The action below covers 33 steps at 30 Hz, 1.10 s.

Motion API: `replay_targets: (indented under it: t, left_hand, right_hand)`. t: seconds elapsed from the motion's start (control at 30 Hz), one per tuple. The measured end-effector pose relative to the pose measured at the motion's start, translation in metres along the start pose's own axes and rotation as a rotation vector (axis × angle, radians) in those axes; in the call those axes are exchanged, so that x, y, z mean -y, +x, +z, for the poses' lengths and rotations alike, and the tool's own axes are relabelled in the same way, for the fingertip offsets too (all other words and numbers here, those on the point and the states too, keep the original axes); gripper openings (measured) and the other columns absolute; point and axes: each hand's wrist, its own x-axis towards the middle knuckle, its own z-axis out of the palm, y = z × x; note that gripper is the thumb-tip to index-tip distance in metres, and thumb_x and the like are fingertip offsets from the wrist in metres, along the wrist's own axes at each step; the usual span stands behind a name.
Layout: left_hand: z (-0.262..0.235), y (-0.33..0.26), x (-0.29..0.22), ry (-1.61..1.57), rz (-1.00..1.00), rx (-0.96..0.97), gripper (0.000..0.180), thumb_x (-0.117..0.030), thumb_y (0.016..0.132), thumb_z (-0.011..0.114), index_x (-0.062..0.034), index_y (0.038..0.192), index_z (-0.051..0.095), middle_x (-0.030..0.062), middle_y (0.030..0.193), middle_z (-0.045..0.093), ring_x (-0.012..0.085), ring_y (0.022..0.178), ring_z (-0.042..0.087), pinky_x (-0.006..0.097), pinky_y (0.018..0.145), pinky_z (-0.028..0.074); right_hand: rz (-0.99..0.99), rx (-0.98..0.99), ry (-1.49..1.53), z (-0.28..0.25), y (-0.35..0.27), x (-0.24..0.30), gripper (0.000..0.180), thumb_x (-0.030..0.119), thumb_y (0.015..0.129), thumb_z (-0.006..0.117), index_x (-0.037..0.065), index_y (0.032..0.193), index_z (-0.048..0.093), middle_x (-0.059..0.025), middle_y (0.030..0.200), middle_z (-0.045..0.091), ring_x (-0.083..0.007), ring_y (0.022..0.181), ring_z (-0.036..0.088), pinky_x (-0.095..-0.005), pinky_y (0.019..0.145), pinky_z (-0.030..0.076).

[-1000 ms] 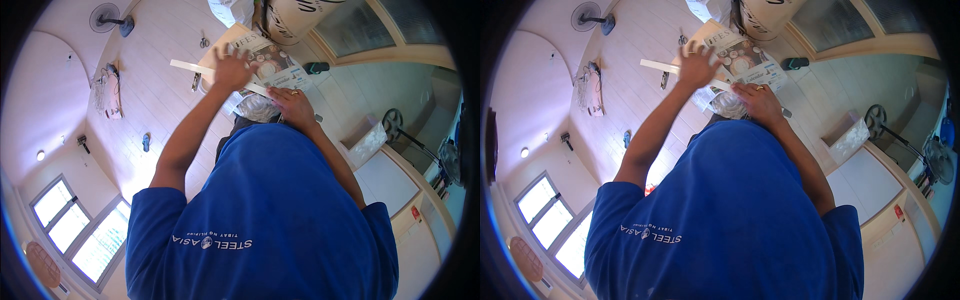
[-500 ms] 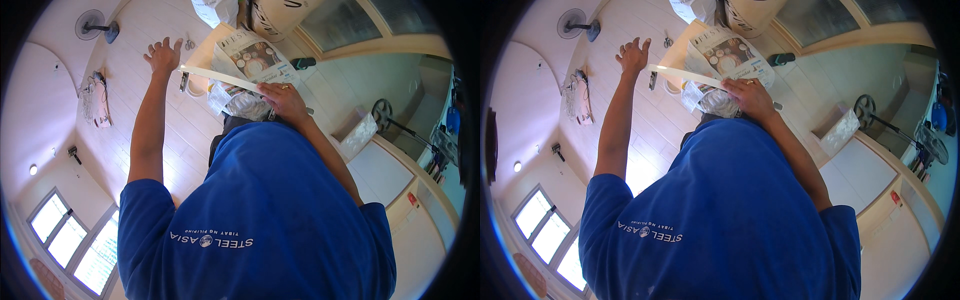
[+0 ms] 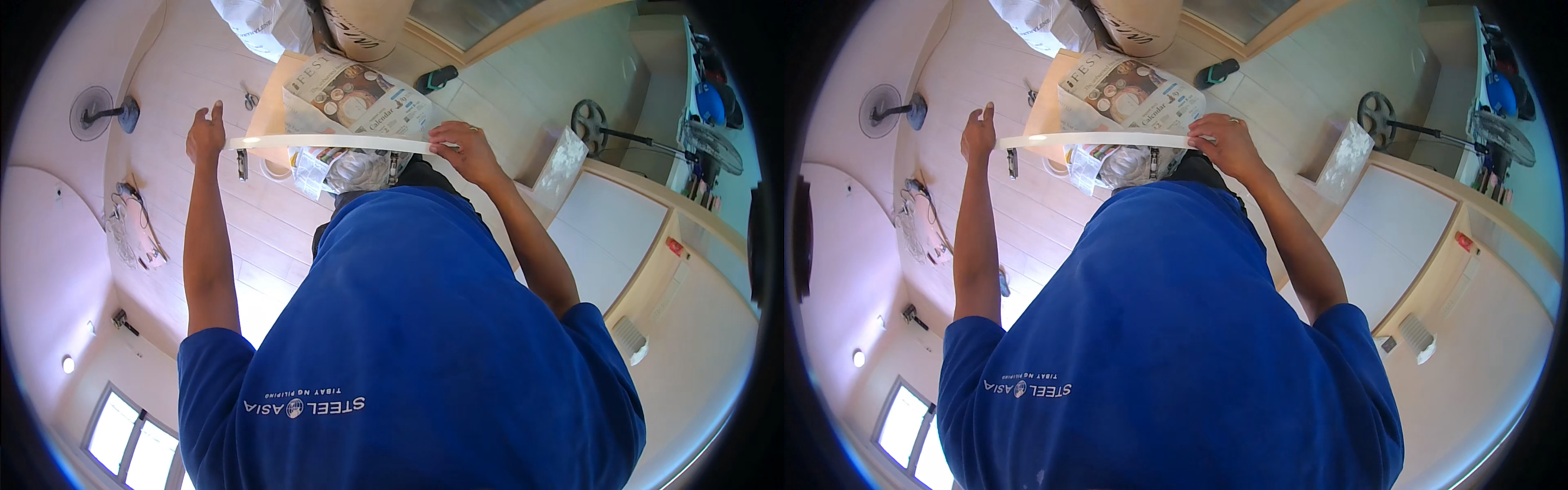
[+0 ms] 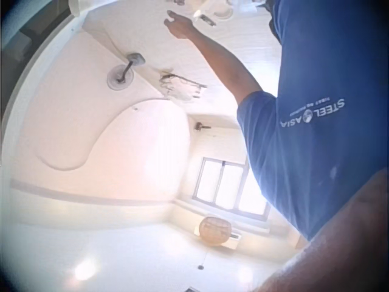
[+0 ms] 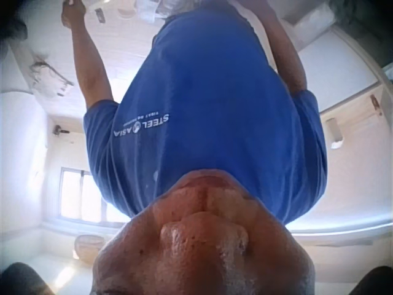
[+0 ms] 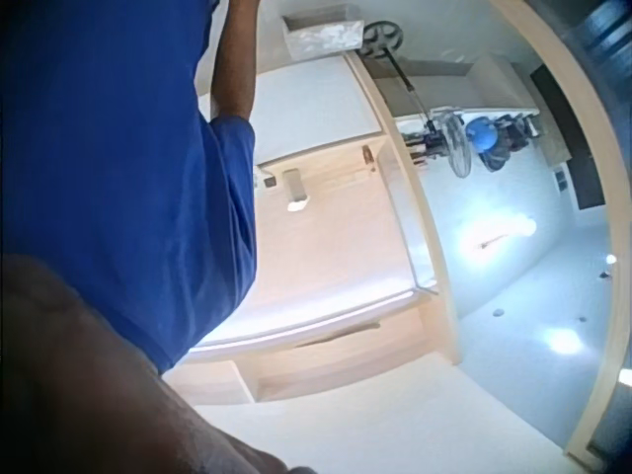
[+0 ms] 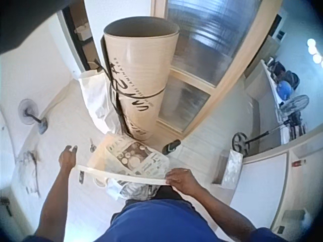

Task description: The person aligns and fits a white plastic edge strip along the edge of a white cabinet door, pressing it into place. The person repeatedly adjusts the strip and the door to ensure proper alignment.

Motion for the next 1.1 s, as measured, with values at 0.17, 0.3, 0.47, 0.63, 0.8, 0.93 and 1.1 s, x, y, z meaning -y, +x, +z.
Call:
replay_targets:
  t: [0.17,0.3,0.47,0.63,0.8,0.93,1.1]
  left_hand:
    - [0.003,-0.006,0.017,0.017,0.028,0.014,0.079,-0.078,0.102,0.046,-0.0162,0.146,0.067,0.0153,0.126,0.079,0.0372,0.126,0.071,0.049,0.106,0.053]
    - [0.004,-0.007,0.026,0.002,0.003,0.057,0.076,-0.076,0.105,0.044,-0.0153,0.141,0.071,0.0154,0.121,0.08,0.0361,0.122,0.072,0.05,0.107,0.051]
    - [0.008,-0.011,0.017,0.185,0.114,-0.05,0.07,-0.07,0.109,0.039,-0.0146,0.133,0.075,0.0155,0.114,0.082,0.0346,0.119,0.073,0.053,0.111,0.043]
    - [0.012,-0.009,0.03,0.186,0.138,-0.094,0.062,-0.065,0.11,0.045,-0.0147,0.127,0.077,0.0138,0.11,0.082,0.0359,0.11,0.076,0.052,0.105,0.048]
    - [0.009,-0.007,0.038,0.028,0.128,-0.075,0.053,-0.059,0.108,0.054,-0.0138,0.118,0.08,0.013,0.102,0.082,0.0354,0.1,0.077,0.047,0.088,0.057]
    - [0.012,-0.004,0.043,-0.068,0.172,-0.08,0.064,-0.059,0.107,0.055,-0.0005,0.118,0.079,0.0175,0.095,0.081,0.0307,0.092,0.079,0.043,0.085,0.058]
    - [0.013,-0.001,0.036,-0.105,0.19,-0.062,0.062,-0.056,0.108,0.055,0.0,0.117,0.078,0.0179,0.095,0.081,0.0307,0.091,0.078,0.043,0.085,0.057]
  right_hand:
    - [0.248,0.036,0.403,0.015,-0.022,0.001,0.018,0.015,0.103,0.076,0.003,0.117,0.08,-0.0075,0.119,0.077,-0.0184,0.112,0.071,-0.0315,0.099,0.055]
    - [0.165,-0.174,0.415,0.039,-0.034,0.008,0.016,0.013,0.101,0.075,0.0,0.11,0.079,-0.0117,0.111,0.078,-0.026,0.102,0.074,-0.0369,0.092,0.057]
    - [-0.069,-0.308,0.063,0.051,-0.037,0.006,0.019,0.01,0.097,0.076,0.004,0.116,0.078,-0.0113,0.114,0.077,-0.0319,0.106,0.072,-0.0419,0.098,0.056]
    - [-0.143,-0.234,-0.021,0.046,-0.036,0.019,0.03,0.012,0.091,0.081,0.008,0.121,0.077,-0.008,0.124,0.075,-0.0325,0.119,0.067,-0.0445,0.105,0.053]
    - [-0.081,-0.244,0.126,0.056,-0.039,0.007,0.042,0.015,0.089,0.086,0.007,0.128,0.073,-0.0096,0.13,0.073,-0.0339,0.125,0.065,-0.0462,0.108,0.052]
    - [0.027,-0.332,0.264,0.054,-0.044,0.009,0.064,0.023,0.087,0.091,0.007,0.142,0.063,-0.0142,0.143,0.067,-0.0358,0.135,0.061,-0.0453,0.113,0.05]
    - [0.216,-0.303,0.392,0.041,-0.046,0.021,0.075,0.025,0.085,0.094,0.008,0.149,0.058,-0.0157,0.148,0.063,-0.0342,0.141,0.058,-0.0417,0.116,0.048]
